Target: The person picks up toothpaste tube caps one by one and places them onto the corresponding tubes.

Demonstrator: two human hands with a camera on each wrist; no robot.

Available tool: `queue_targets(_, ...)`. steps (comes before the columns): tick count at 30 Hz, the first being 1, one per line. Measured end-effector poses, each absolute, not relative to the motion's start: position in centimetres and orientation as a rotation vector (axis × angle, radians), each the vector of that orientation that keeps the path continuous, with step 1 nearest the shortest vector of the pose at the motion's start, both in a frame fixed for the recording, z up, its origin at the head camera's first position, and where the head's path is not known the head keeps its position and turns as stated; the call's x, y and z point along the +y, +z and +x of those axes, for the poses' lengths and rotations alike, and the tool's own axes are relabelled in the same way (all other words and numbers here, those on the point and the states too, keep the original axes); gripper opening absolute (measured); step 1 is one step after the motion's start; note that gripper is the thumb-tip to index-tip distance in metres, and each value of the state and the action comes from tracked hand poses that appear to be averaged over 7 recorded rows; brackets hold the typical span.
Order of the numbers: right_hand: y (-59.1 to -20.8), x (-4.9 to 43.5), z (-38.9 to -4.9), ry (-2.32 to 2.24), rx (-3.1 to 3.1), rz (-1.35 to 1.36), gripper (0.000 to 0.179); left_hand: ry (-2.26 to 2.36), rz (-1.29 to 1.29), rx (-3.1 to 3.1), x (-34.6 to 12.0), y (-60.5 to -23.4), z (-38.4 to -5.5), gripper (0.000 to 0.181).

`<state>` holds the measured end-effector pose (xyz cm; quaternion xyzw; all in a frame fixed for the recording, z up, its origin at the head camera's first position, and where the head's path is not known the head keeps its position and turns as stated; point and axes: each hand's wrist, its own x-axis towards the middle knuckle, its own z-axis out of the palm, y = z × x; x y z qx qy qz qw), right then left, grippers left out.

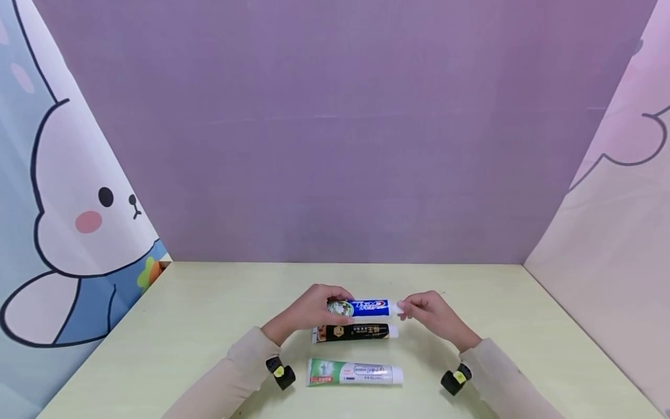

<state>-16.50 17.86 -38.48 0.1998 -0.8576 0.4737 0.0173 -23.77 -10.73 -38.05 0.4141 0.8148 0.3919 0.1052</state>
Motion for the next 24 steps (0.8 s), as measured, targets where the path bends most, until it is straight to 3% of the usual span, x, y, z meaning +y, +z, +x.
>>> queue_targets(8, -38.7, 18.2, -17.3, 1.447, -2.697, 0.604, 0.033, 1.151, 1.216, 2.41, -10.5, -38.1, -24.2, 0.038)
queue_targets(15, -39.2, 18.5, -18.0, 1.286, -2.654, 0.638, 0.015, 1.138, 1.192, 2.438, -10.3, -38.0, -24.6, 0.041)
queue_targets(19, -39.0, 18.6, -18.4, 1.195, -2.596, 0.686, 0.028, 1.134, 1.174, 2.448, -10.3, -37.8, -24.9, 0.041)
queue_targets(24, -37.8, 18.8, -19.1, 1.119, -2.508, 0.809, 0.03, 1.141, 1.146, 2.466, -9.6, -37.7, -25.7, 0.04)
